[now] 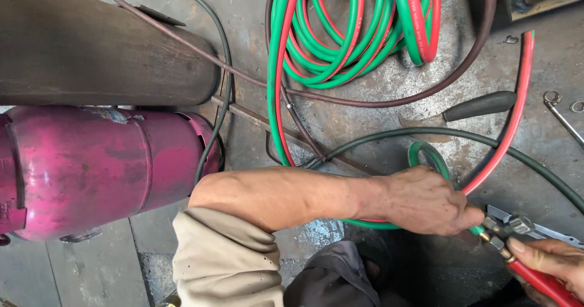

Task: Connecting fuel and oxygen hoses to a cutting torch assembly on a workshop floor.

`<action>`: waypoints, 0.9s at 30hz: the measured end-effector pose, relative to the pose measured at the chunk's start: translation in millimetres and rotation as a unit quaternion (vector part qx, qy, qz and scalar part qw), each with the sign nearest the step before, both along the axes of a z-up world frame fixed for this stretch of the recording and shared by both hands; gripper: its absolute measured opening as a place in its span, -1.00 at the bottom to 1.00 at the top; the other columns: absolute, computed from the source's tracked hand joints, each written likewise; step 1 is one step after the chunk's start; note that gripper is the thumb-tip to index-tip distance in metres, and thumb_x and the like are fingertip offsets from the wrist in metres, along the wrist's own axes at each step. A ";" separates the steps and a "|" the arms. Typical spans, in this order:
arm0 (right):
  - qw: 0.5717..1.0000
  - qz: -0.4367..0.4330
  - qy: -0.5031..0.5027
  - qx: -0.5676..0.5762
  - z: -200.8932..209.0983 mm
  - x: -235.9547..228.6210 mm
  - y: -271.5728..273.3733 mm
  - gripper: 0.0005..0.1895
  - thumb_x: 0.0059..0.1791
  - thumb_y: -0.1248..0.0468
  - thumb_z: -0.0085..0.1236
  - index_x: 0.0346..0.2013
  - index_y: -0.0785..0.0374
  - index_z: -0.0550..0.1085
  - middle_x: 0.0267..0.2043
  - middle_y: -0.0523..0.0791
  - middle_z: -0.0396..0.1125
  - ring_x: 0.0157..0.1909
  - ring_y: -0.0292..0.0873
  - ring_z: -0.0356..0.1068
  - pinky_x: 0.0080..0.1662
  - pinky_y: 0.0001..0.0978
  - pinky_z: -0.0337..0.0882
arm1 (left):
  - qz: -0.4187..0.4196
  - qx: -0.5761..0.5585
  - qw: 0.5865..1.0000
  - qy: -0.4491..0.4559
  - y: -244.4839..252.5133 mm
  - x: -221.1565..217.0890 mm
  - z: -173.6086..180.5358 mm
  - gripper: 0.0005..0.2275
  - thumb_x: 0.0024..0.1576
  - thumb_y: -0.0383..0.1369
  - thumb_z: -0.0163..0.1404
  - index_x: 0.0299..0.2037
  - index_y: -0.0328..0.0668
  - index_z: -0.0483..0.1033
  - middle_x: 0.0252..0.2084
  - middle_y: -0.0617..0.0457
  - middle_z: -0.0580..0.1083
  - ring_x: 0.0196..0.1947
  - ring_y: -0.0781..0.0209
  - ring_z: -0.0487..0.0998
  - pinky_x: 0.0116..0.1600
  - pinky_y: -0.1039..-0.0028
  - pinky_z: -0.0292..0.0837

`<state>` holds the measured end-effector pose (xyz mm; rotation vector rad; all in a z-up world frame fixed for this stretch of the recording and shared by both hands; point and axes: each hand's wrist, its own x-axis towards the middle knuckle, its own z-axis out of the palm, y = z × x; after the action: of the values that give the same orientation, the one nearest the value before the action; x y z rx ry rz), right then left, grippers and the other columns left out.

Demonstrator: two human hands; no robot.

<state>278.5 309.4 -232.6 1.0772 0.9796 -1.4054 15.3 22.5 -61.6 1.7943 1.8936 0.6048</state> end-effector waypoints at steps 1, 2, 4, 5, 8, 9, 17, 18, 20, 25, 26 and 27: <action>0.998 -0.028 -0.034 -0.054 -6.1 2.7 2.5 -0.38 0.07 -0.10 0.05 -0.21 0.56 0.41 -0.66 0.07 0.16 -0.72 0.05 0.20 -0.62 -0.10 0.13 | -0.007 0.014 1.000 0.011 1.9 -1.2 0.8 -0.81 0.21 -0.22 -0.10 -0.33 -0.15 0.32 -0.57 -0.03 0.46 -0.57 -0.13 0.58 -0.54 0.04 0.43; 0.998 -0.029 -0.034 -0.053 -6.0 3.3 3.6 -0.38 0.07 -0.10 0.05 -0.21 0.56 0.41 -0.66 0.07 0.16 -0.72 0.05 0.20 -0.62 -0.10 0.13 | -0.008 0.016 1.000 0.011 5.2 -2.3 1.8 -0.81 0.21 -0.22 -0.10 -0.33 -0.15 0.32 -0.57 -0.03 0.46 -0.57 -0.13 0.58 -0.54 0.04 0.43; 0.990 -0.034 -0.066 -0.124 -5.9 6.9 2.7 -0.36 0.05 -0.16 0.02 -0.23 0.50 0.38 -0.63 0.07 0.15 -0.68 0.05 0.18 -0.61 -0.13 0.11 | -0.042 0.045 0.997 0.044 9.6 -2.8 4.3 -0.86 0.15 -0.27 -0.08 -0.32 -0.14 0.32 -0.58 0.00 0.43 -0.57 -0.08 0.58 -0.54 0.07 0.42; 0.989 -0.036 -0.067 -0.124 -4.8 9.5 0.1 -0.36 0.05 -0.16 0.02 -0.23 0.50 0.38 -0.63 0.07 0.15 -0.68 0.05 0.18 -0.61 -0.13 0.11 | -0.043 0.045 0.997 0.042 10.7 0.0 -0.4 -0.86 0.15 -0.27 -0.08 -0.32 -0.14 0.32 -0.58 0.00 0.43 -0.57 -0.08 0.58 -0.54 0.07 0.42; 0.977 -0.035 -0.091 -0.190 -0.9 -4.1 0.2 -0.34 0.03 -0.22 -0.01 -0.25 0.45 0.37 -0.60 0.07 0.15 -0.65 0.04 0.17 -0.60 -0.17 0.08 | -0.047 0.123 0.991 0.039 14.1 -5.7 -7.1 -0.86 0.13 -0.29 -0.05 -0.31 -0.15 0.32 -0.56 0.00 0.42 -0.54 -0.10 0.58 -0.53 0.06 0.42; 0.974 -0.038 -0.066 -0.215 1.7 -11.2 0.4 -0.33 0.03 -0.23 -0.03 -0.26 0.45 0.38 -0.62 0.07 0.17 -0.68 0.01 0.17 -0.63 -0.19 0.09 | -0.036 0.116 0.992 0.031 14.1 -10.6 -6.0 -0.85 0.12 -0.27 -0.04 -0.31 -0.15 0.32 -0.57 -0.01 0.43 -0.54 -0.10 0.58 -0.53 0.07 0.41; 0.993 -0.075 0.060 -0.068 152.7 -111.8 -26.9 -0.40 0.06 -0.18 0.07 -0.23 0.40 0.37 -0.65 0.04 0.26 -0.74 -0.13 0.16 -0.69 -0.24 0.16 | 0.022 0.080 0.995 0.051 13.6 -31.0 28.7 -0.83 0.13 -0.28 0.03 -0.16 -0.12 0.41 -0.34 -0.02 0.49 -0.31 0.00 0.62 -0.29 0.19 0.50; 0.999 -0.035 0.030 -0.005 161.3 -121.5 -27.9 -0.45 0.04 -0.14 0.08 -0.18 0.37 0.41 -0.63 0.03 0.28 -0.72 -0.10 0.19 -0.66 -0.23 0.17 | 0.048 0.075 0.996 0.024 13.2 -34.1 35.3 -0.81 0.14 -0.24 0.05 -0.15 -0.12 0.42 -0.32 0.00 0.49 -0.28 0.00 0.61 -0.22 0.18 0.49; 0.998 0.001 -0.003 0.058 172.0 -134.3 -26.0 -0.49 0.02 -0.11 0.09 -0.13 0.33 0.46 -0.61 0.02 0.30 -0.69 -0.08 0.22 -0.63 -0.23 0.19 | 0.069 0.070 0.995 -0.006 11.9 -42.6 46.9 -0.78 0.14 -0.19 0.07 -0.14 -0.11 0.44 -0.31 0.02 0.50 -0.24 0.01 0.59 -0.14 0.18 0.49; 0.887 0.357 0.268 0.116 210.9 -158.2 -25.2 -0.46 -0.17 -0.12 0.45 0.02 -0.07 0.53 -0.48 -0.18 0.44 -0.54 -0.19 0.28 -0.46 -0.30 0.34 | 0.049 -0.051 0.975 -0.211 9.9 -58.0 73.9 -0.70 0.24 -0.12 0.01 0.05 -0.08 0.48 -0.28 -0.05 0.55 -0.19 -0.10 0.59 -0.16 0.11 0.43; 0.887 0.359 0.267 0.114 214.2 -150.5 -28.3 -0.46 -0.17 -0.12 0.45 0.02 -0.07 0.53 -0.48 -0.18 0.44 -0.54 -0.19 0.28 -0.46 -0.30 0.34 | 0.050 -0.052 0.974 -0.213 7.4 -57.4 75.0 -0.70 0.24 -0.12 0.01 0.05 -0.08 0.48 -0.28 -0.05 0.55 -0.19 -0.10 0.59 -0.16 0.11 0.43; 0.822 0.372 0.372 0.218 217.4 -142.8 -31.1 -0.37 -0.24 -0.18 0.45 -0.01 0.02 0.50 -0.46 -0.19 0.46 -0.49 -0.21 0.38 -0.42 -0.34 0.40 | 0.045 -0.101 0.966 -0.234 5.0 -56.8 76.1 -0.69 0.24 -0.11 -0.01 0.07 -0.08 0.48 -0.33 -0.08 0.54 -0.22 -0.12 0.58 -0.18 0.08 0.41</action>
<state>135.7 278.3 -15.2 0.2894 2.0979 -0.9224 -41.5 27.5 14.6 1.3040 1.6454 0.7606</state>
